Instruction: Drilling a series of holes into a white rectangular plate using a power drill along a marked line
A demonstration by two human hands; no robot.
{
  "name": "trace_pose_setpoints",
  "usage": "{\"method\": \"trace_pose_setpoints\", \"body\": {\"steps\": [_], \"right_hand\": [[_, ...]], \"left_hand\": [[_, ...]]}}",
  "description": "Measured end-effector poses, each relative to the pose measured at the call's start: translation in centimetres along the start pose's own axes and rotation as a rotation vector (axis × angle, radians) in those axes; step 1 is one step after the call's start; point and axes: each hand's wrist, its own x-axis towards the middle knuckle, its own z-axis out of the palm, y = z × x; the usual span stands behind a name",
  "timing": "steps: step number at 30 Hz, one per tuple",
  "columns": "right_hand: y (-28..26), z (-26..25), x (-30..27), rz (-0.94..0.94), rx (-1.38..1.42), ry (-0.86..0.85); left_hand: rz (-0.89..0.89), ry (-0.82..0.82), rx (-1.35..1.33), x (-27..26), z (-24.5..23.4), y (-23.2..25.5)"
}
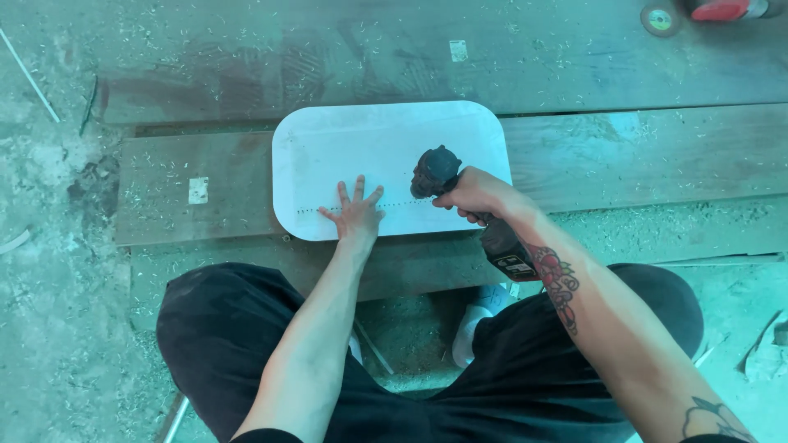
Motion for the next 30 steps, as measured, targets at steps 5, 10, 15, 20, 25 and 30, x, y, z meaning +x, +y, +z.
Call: {"method": "trace_pose_setpoints", "body": {"steps": [5,10,15,20,25,30], "right_hand": [[-0.3,0.1,-0.1,0.011,0.006,-0.006],[0.1,0.6,0.9,0.022,0.004,0.012],[-0.3,0.7,0.5,0.054,-0.091,0.011],[-0.8,0.9,-0.1,0.047,-0.048,0.024],[-0.2,0.9,0.7,0.044,-0.036,0.023],[-0.8,-0.3,-0.1,-0.042,0.019,0.037]], "left_hand": [[-0.015,-0.006,-0.004,0.3,-0.4,-0.1],[-0.012,-0.006,-0.043,-0.2,-0.5,0.0],[-0.036,0.001,-0.023,-0.2,-0.2,0.3],[-0.030,0.002,-0.053,-0.3,0.0,0.1],[-0.022,0.012,-0.050,0.3,0.7,-0.2],[-0.018,0.016,-0.015,0.7,1.1,-0.2]]}}
